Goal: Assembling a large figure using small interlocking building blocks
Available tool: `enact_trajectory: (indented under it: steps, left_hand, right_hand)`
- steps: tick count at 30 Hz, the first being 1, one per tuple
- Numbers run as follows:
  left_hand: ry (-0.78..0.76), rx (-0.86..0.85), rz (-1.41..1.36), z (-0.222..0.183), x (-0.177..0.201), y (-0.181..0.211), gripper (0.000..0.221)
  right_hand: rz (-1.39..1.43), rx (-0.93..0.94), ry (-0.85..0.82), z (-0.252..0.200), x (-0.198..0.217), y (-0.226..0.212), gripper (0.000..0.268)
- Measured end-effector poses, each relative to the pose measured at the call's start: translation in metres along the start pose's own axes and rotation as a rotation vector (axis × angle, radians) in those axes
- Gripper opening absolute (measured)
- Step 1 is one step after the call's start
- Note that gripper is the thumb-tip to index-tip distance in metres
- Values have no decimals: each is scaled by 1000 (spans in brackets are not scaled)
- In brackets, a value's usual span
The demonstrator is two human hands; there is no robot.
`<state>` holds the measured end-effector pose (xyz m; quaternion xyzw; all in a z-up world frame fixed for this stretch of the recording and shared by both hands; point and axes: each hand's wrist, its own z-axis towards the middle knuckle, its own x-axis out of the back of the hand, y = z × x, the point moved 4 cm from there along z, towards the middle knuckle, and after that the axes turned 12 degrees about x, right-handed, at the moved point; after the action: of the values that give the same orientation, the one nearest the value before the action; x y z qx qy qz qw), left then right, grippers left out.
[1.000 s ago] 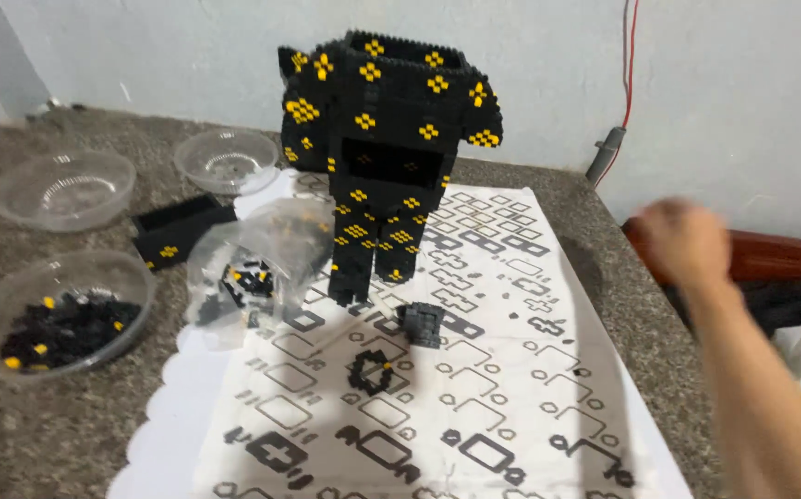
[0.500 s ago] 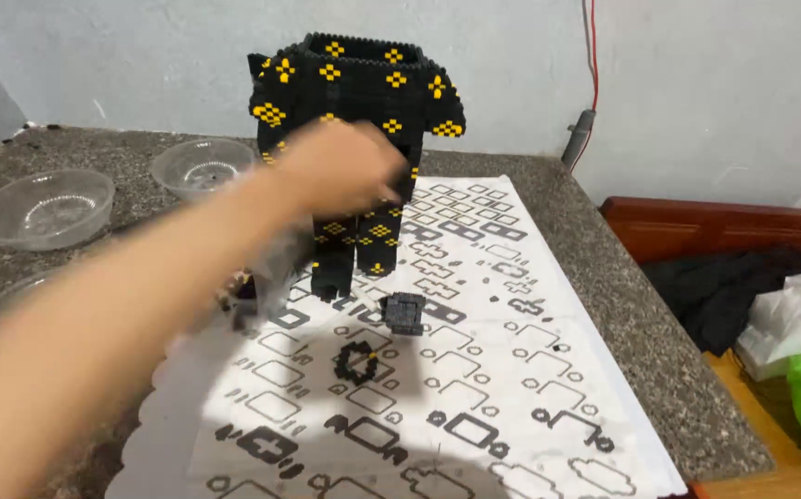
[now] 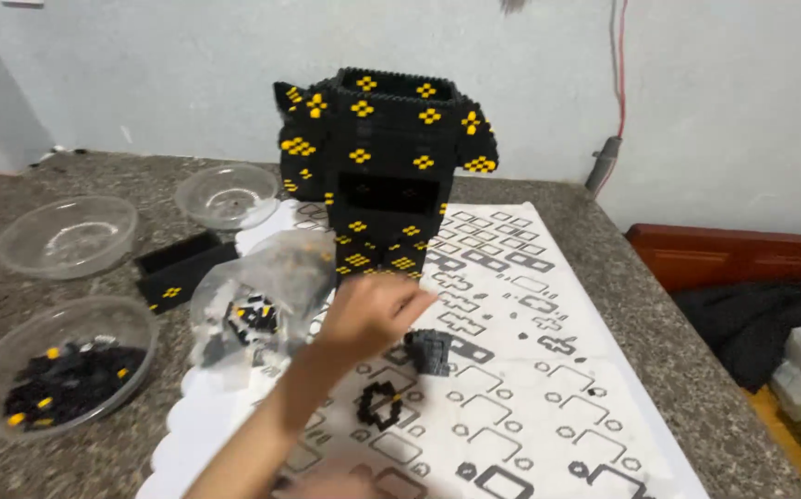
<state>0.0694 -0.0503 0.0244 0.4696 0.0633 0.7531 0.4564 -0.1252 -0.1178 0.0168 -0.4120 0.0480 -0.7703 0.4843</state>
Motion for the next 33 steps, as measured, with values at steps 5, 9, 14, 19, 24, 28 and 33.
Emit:
enact_trajectory:
  steps: [5,9,14,19,24,28,33]
  left_hand:
    - [-231,9,-43,-31,-38,-19,34]
    - [-343,-2,-5,-47,-65,-34,63]
    - [-321,23,-4,-47,-67,-31,53]
    - [-442,206,-129,-44,-56,-26,44]
    - [-420,260,-252,-45,-56,-28,45]
    - [-401,383,-361,-41,-44,-18,34]
    - [-311,511,-717,-38,-34,-6,31]
  right_hand:
    - [-95,-119,-41,36,32,131,86]
    - [-104,-220,-259,29,20,183,101]
    - [416,-316,-149,38,34,203,67]
    - [790,-579,-49,30,43,220,68]
    - [1017,-756,198,29,44,219,54]
    - [1337,-731,211,24,38,221,52]
    - [1543,-740,324,30,40,203,52]
